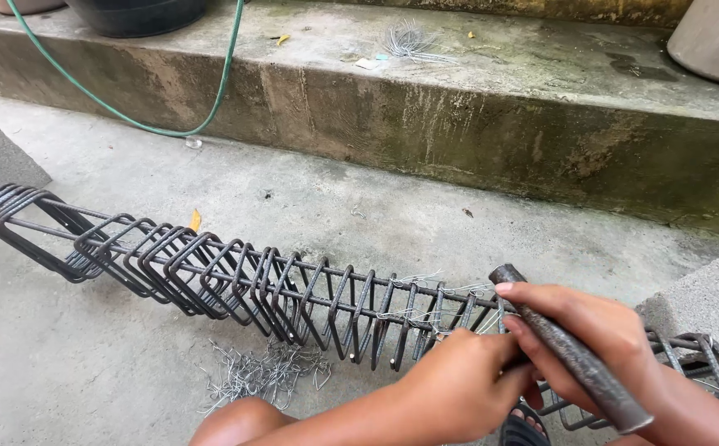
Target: The person ties a rebar cage using wire ties and a metal twisting tool. They wrap the wire around the intersections of the rebar and twist it to secure the structure.
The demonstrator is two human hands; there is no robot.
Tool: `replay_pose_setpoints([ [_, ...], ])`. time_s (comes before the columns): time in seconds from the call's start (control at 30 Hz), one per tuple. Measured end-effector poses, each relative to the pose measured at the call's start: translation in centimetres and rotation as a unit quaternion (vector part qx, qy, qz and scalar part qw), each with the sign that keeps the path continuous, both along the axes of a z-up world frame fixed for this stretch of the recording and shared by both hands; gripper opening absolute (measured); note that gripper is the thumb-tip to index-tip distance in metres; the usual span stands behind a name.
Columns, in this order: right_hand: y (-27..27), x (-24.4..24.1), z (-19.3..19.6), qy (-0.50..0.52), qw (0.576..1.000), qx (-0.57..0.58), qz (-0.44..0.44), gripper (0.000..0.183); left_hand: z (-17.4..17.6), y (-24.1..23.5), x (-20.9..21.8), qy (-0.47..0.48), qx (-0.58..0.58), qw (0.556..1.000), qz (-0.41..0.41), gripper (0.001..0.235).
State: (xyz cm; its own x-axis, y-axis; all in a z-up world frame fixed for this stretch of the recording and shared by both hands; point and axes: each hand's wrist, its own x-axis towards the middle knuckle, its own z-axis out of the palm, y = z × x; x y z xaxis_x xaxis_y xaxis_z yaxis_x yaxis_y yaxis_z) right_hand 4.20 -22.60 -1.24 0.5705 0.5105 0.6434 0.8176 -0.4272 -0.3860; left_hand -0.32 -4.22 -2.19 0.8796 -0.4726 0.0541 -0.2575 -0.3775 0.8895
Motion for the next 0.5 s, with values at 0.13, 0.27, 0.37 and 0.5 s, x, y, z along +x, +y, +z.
replay_pose_setpoints([
  [0.13, 0.5, -0.4, 1.1, -0.052, 0.994, -0.07, -0.071, 0.041, 0.4, -1.0, 0.2, 0.035, 0.046, 0.998, 0.01, 0.026],
  [0.27, -0.9, 0.3, 0.8, -0.021, 0.992, -0.104, -0.063, 0.046, 0.3, -2.1, 0.8, 0.044, 0.004, 0.999, -0.017, 0.022],
  [0.37, -2.3, 1.2, 0.0, -0.081, 0.989, -0.099, -0.078, 0.048, -0.3, -2.8, 1.6, 0.157, -0.072, 0.984, -0.033, 0.021],
  [0.5, -4.0, 2.3, -1.3, -0.058, 0.987, -0.037, -0.143, 0.049, -2.8, -3.8, 2.4, 0.252, -0.187, 0.937, -0.154, 0.035],
])
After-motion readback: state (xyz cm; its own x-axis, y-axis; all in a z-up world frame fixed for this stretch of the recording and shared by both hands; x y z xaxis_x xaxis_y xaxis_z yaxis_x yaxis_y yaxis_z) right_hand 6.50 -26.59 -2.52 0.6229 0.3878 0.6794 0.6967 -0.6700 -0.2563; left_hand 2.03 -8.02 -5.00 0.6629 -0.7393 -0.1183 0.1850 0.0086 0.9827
